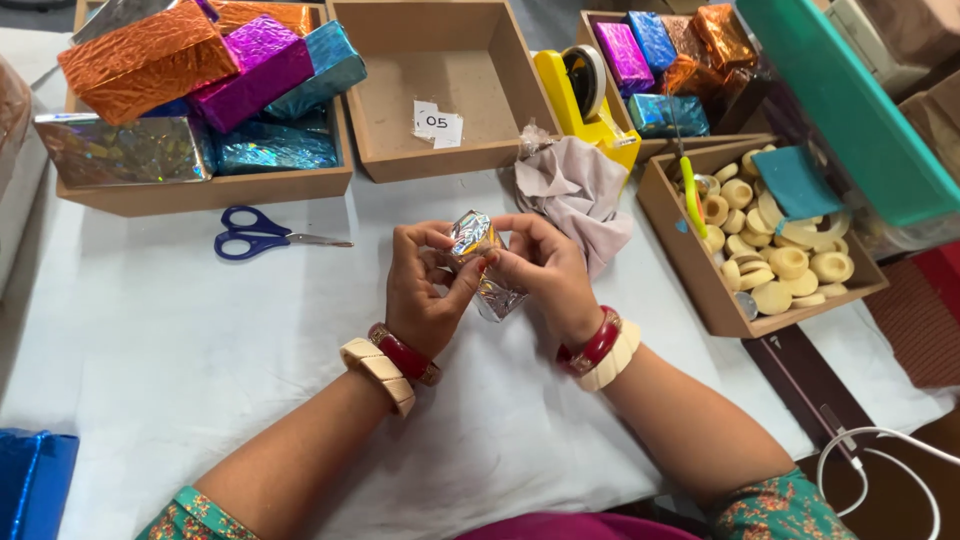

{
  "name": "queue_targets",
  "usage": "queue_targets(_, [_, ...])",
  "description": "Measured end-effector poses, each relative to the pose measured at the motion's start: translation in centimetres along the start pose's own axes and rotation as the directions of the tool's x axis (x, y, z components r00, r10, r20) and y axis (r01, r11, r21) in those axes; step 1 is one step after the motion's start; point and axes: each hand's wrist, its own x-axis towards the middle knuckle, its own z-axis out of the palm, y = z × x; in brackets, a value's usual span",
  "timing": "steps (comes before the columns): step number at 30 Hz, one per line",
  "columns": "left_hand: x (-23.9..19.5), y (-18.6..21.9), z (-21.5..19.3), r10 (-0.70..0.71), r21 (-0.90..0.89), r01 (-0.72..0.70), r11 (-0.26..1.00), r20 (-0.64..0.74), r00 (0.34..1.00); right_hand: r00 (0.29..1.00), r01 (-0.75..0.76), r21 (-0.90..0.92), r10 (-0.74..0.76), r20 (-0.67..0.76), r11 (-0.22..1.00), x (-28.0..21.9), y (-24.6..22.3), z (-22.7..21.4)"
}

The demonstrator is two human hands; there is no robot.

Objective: The person wraps a small rectangular box with shiny silver paper, folds the edges, and secures it with clear tape. They then place the wrapped box into a cardboard box and handle a roll of tape and a tape dispenser.

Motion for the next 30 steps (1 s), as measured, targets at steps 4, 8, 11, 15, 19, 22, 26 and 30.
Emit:
queue_targets(4, [-0.3,1.1,0.3,0.012,0.148,-0.01,0.989,-0.013,1.0,0.996,-0.035,0.115,0.025,0.088,0.993,0.0,-0.9,-0.3])
queue_targets(8, [-0.6,1.7,0.7,0.088,0.243,-0.082,0.967,-0.016,0.996,0.994,-0.017,0.088,0.008,0.105,0.996,-0.1,-1.3,0.2])
queue_targets(11, [-0.6,2.0,0.6,0.106,0.246,-0.103,0.964,0.002,0.994,0.994,-0.072,0.18,0.056,0.09,0.981,0.0,-1.2,0.3])
queue_targets(15, [-0.2,2.2,0.4,0.066,0.216,-0.072,0.974,0.039,0.997,0.984,-0.139,0.263,0.104,0.141,0.955,0.6,1.0,-1.4])
queue_targets(19, [-0.2,1.7,-0.4,0.042,0.185,-0.055,0.981,0.074,0.996,0.975,-0.162,0.373,0.09,0.205,0.913,1.3,2.3,-3.1])
queue_targets(22, [-0.3,1.9,-0.8,0.018,0.08,-0.03,0.996,0.148,0.989,0.96,-0.19,0.479,0.059,0.274,0.857,0.9,-0.2,-2.2])
queue_targets(26, [-0.6,1.9,-1.4,-0.047,0.046,0.041,0.998,0.135,0.99,0.96,-0.055,0.142,0.013,0.279,0.988,0.3,-2.1,-0.2])
queue_targets(30, [-0.3,3.5,-2.3,0.123,0.169,-0.156,0.973,0.187,0.975,0.958,0.121,-0.131,-0.082,0.273,0.984,0.3,-1.1,-1.5])
